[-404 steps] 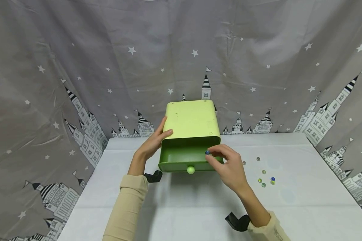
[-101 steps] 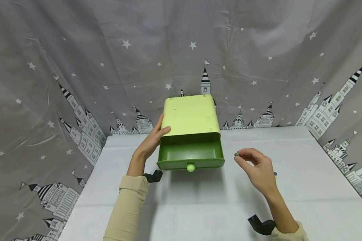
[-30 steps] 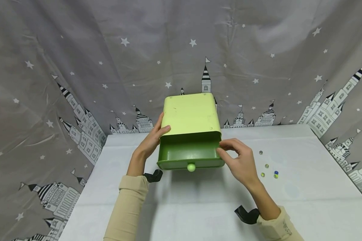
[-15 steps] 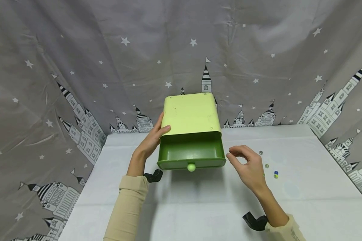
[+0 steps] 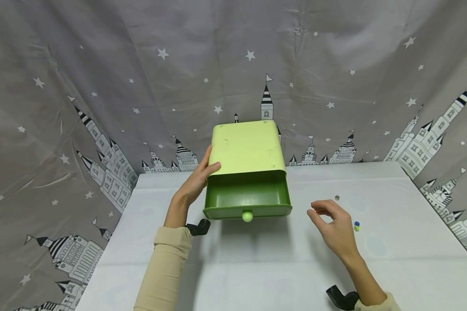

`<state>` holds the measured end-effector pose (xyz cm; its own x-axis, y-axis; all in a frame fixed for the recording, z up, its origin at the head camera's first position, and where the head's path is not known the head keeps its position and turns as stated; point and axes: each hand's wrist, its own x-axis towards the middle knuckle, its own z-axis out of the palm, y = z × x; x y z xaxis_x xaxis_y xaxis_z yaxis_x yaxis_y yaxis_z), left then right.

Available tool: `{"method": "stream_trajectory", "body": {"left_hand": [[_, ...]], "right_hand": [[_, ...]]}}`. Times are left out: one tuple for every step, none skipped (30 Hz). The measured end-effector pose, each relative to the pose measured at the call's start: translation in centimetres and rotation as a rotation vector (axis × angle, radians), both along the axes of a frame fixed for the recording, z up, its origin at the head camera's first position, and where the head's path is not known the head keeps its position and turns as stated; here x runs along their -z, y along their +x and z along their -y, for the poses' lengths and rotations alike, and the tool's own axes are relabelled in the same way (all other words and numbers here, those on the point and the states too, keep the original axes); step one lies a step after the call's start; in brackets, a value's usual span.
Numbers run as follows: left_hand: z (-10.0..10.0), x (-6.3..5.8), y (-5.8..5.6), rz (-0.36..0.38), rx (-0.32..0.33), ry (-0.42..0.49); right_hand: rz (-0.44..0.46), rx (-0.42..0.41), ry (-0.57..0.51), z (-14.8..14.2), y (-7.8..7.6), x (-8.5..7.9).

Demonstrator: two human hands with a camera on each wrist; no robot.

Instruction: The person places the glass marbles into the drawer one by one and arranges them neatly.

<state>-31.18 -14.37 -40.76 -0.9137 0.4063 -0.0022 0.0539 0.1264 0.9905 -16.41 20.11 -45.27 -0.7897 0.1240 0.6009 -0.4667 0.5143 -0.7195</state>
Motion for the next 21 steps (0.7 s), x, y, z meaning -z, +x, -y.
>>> {"method": "stream_trajectory", "body": {"left_hand": [[0.0, 0.0, 0.0, 0.0, 0.0, 0.001], [0.0, 0.1, 0.0, 0.0, 0.0, 0.002], [0.0, 0.1, -0.1, 0.0, -0.001, 0.001], [0.0, 0.1, -0.1, 0.002, -0.003, 0.0], [0.0, 0.1, -0.1, 0.002, -0.005, -0.003], [0.0, 0.1, -0.1, 0.002, -0.005, -0.003], [0.0, 0.1, -0.1, 0.002, -0.006, -0.005], [0.0, 0.1, -0.1, 0.002, -0.007, -0.006], [0.0, 0.1, -0.1, 0.003, -0.007, -0.007], [0.0, 0.1, -0.1, 0.003, -0.006, -0.008], [0.0, 0.0, -0.1, 0.002, -0.005, -0.009], [0.0, 0.1, -0.1, 0.001, -0.004, -0.009], [0.0, 0.1, -0.1, 0.002, -0.004, -0.01], [0.0, 0.1, -0.1, 0.003, -0.004, -0.011], [0.0, 0.1, -0.1, 0.004, -0.004, -0.012], [0.1, 0.1, -0.1, 0.005, -0.004, -0.014], [0.1, 0.1, -0.1, 0.006, -0.004, -0.015], [0.1, 0.1, -0.1, 0.006, -0.004, -0.016], [0.1, 0.0, -0.1, 0.007, -0.003, -0.015], [0.1, 0.0, -0.1, 0.006, -0.002, -0.014], [0.1, 0.0, -0.1, 0.006, -0.001, -0.013]], "right_hand": [[0.007, 0.005, -0.004, -0.4, -0.1, 0.6], [0.016, 0.009, -0.008, -0.8, -0.2, 1.3], [0.024, 0.014, -0.011, -1.2, -0.3, 1.8], [0.032, 0.019, -0.017, -1.5, -0.4, 2.2], [0.043, 0.027, -0.019, -1.8, -0.4, 2.6], [0.05, 0.035, -0.02, -2.1, -0.3, 2.9], [0.059, 0.044, -0.017, -2.4, -0.3, 3.1], [0.063, 0.052, -0.013, -2.6, -0.2, 3.3], [0.067, 0.06, -0.006, -2.7, -0.1, 3.4], [0.071, 0.068, 0.001, -2.9, 0.0, 3.6], [0.075, 0.076, 0.009, -3.0, 0.1, 3.7], [0.075, 0.083, 0.017, -3.2, 0.2, 3.8], [0.078, 0.09, 0.025, -3.3, 0.3, 4.0], [0.078, 0.097, 0.033, -3.3, 0.4, 4.1], [0.081, 0.106, 0.037, -3.4, 0.5, 4.3], [0.084, 0.113, 0.039, -3.5, 0.6, 4.5], [0.089, 0.122, 0.04, -3.6, 0.7, 4.7], [0.096, 0.13, 0.043, -3.7, 0.7, 4.8], [0.104, 0.135, 0.045, -3.8, 0.8, 5.0], [0.112, 0.14, 0.046, -3.9, 0.8, 5.2], [0.118, 0.145, 0.047, -4.1, 0.9, 5.4]]}}
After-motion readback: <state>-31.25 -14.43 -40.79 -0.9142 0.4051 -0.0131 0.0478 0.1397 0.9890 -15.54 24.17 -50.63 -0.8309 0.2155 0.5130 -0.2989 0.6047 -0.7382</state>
